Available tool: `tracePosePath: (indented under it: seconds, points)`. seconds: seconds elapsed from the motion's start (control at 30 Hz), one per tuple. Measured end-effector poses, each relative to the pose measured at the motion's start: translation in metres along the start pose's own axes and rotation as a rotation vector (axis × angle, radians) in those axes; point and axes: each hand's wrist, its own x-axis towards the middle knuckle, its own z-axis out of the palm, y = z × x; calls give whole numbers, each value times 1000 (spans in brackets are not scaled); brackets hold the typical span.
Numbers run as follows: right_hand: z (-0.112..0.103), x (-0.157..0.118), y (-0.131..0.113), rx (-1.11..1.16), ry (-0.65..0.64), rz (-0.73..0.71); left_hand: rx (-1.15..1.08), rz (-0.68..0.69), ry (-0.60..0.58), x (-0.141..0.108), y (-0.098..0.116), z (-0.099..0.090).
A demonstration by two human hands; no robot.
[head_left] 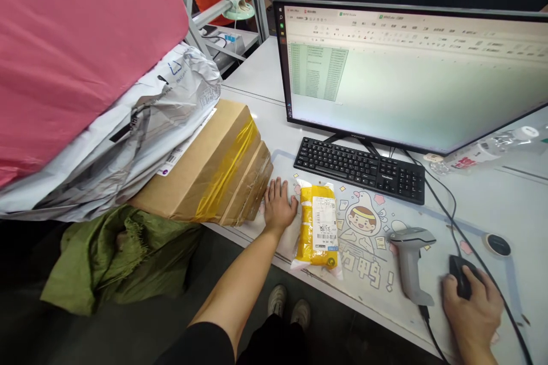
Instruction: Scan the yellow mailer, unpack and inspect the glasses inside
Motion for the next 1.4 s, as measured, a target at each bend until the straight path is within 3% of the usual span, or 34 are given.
tracePosePath:
  seconds: [0.73,1.07,1.4]
  points:
    - [0,-2,0,39,-40,47,-13,-3,8,-1,1,-2]
    - [-6,4,-15,43,-99,134,-32,-8,6,0,-2,0]
    - [-7,9,-24,61,-78,143,-56,17,10,-1,-1,-5]
